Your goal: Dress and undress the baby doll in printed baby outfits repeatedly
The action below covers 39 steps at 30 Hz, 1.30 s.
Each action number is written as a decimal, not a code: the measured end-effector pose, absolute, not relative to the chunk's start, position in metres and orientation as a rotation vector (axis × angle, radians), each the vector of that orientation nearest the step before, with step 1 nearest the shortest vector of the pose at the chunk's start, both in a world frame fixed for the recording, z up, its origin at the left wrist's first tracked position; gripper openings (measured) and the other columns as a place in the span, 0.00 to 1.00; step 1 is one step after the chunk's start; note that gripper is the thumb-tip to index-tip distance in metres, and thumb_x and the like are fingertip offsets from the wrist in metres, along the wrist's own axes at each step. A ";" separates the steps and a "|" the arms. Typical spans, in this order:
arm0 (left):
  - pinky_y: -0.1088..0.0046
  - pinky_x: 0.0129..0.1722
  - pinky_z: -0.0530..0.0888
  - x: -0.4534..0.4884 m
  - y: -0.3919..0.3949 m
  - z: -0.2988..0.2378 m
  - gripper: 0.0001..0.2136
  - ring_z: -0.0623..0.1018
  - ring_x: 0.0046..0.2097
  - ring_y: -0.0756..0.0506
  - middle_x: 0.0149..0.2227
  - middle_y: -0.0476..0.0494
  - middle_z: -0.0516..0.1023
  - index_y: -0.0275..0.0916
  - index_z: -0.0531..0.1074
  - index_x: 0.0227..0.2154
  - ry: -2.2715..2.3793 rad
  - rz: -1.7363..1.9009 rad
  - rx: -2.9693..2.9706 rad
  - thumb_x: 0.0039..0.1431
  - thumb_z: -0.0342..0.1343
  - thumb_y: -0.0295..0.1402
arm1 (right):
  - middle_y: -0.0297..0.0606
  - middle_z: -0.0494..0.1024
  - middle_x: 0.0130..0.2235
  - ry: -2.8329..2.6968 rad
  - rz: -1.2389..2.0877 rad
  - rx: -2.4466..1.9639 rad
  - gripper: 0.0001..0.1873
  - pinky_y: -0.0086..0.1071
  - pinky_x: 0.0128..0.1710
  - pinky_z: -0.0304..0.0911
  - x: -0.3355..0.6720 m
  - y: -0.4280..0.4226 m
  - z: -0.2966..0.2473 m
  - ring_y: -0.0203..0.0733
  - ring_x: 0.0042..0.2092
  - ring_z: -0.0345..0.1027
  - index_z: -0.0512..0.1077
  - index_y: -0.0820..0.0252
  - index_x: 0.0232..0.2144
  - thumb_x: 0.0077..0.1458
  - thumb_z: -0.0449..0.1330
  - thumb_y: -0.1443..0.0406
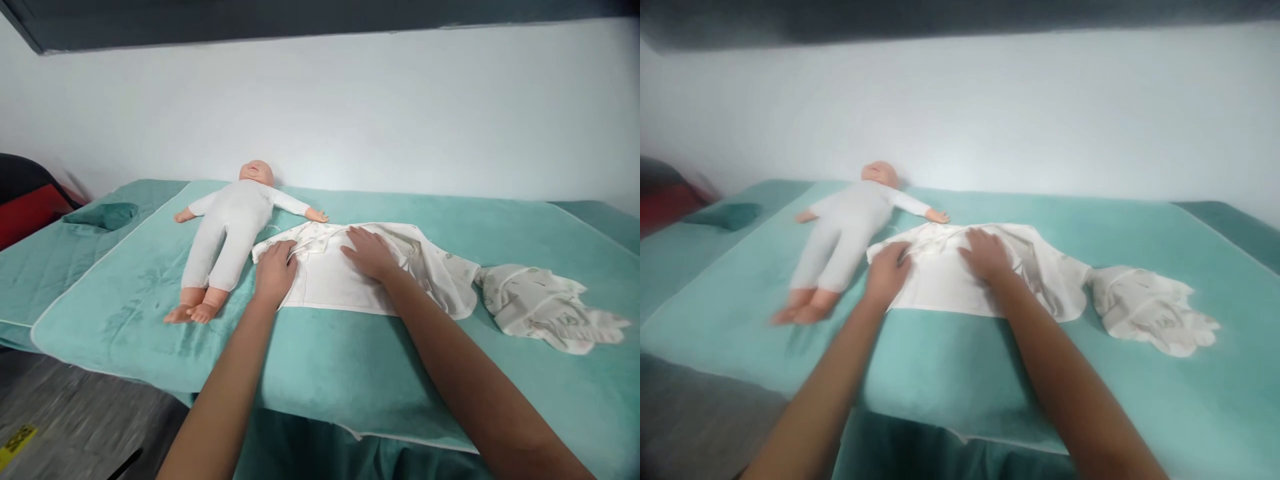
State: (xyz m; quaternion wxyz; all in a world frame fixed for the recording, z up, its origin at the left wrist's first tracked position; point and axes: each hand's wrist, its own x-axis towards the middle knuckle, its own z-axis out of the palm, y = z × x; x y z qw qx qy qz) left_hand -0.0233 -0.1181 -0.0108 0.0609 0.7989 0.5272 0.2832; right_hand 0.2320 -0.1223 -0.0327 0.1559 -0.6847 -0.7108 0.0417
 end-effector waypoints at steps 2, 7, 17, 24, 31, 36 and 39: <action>0.58 0.55 0.69 -0.025 -0.118 -0.011 0.16 0.74 0.54 0.38 0.51 0.40 0.78 0.40 0.71 0.51 1.561 0.880 2.428 0.63 0.48 0.30 | 0.49 0.65 0.65 -1.894 0.064 -1.997 0.28 0.51 0.65 0.48 0.249 -0.132 -0.035 0.53 0.66 0.55 0.66 0.64 0.60 0.64 0.47 0.56; 0.59 0.56 0.68 -0.027 -0.119 -0.012 0.15 0.74 0.54 0.39 0.51 0.40 0.77 0.39 0.72 0.51 1.495 0.916 2.446 0.65 0.47 0.32 | 0.46 0.77 0.54 -1.581 -0.145 -1.858 0.21 0.48 0.61 0.56 0.270 -0.173 -0.031 0.52 0.57 0.66 0.73 0.60 0.51 0.62 0.47 0.62; 0.60 0.52 0.67 -0.023 -0.112 -0.014 0.13 0.73 0.54 0.38 0.49 0.43 0.77 0.44 0.73 0.47 1.544 0.789 2.452 0.62 0.55 0.41 | 0.47 0.76 0.53 -1.701 -0.409 -1.971 0.19 0.51 0.51 0.61 0.270 -0.302 -0.049 0.58 0.52 0.66 0.72 0.56 0.50 0.61 0.56 0.54; 0.67 0.40 0.67 -0.009 -0.091 -0.004 0.17 0.78 0.45 0.40 0.43 0.40 0.80 0.41 0.74 0.41 1.797 0.649 2.448 0.69 0.42 0.43 | 0.43 0.78 0.50 -1.974 -0.284 -1.777 0.11 0.48 0.51 0.62 0.284 -0.316 -0.043 0.53 0.51 0.68 0.74 0.52 0.43 0.64 0.55 0.57; 0.66 0.38 0.66 -0.010 -0.076 -0.008 0.18 0.79 0.43 0.39 0.41 0.41 0.82 0.43 0.74 0.39 1.827 0.668 2.332 0.68 0.42 0.46 | 0.43 0.77 0.36 -2.061 -0.195 -1.827 0.10 0.45 0.41 0.63 0.293 -0.308 -0.033 0.51 0.39 0.70 0.70 0.55 0.34 0.65 0.51 0.61; 0.66 0.37 0.65 -0.011 -0.075 -0.012 0.17 0.78 0.44 0.40 0.41 0.43 0.82 0.43 0.74 0.37 1.755 0.738 2.311 0.67 0.43 0.46 | 0.42 0.74 0.33 -2.041 -0.122 -1.871 0.10 0.44 0.38 0.63 0.296 -0.309 -0.033 0.51 0.37 0.68 0.66 0.53 0.32 0.65 0.50 0.59; 0.67 0.37 0.65 -0.012 -0.075 -0.011 0.16 0.78 0.43 0.40 0.40 0.44 0.82 0.44 0.74 0.36 1.755 0.767 2.270 0.67 0.44 0.46 | 0.42 0.74 0.34 -2.093 -0.029 -1.858 0.10 0.44 0.39 0.63 0.300 -0.311 -0.031 0.50 0.37 0.68 0.67 0.53 0.33 0.65 0.50 0.58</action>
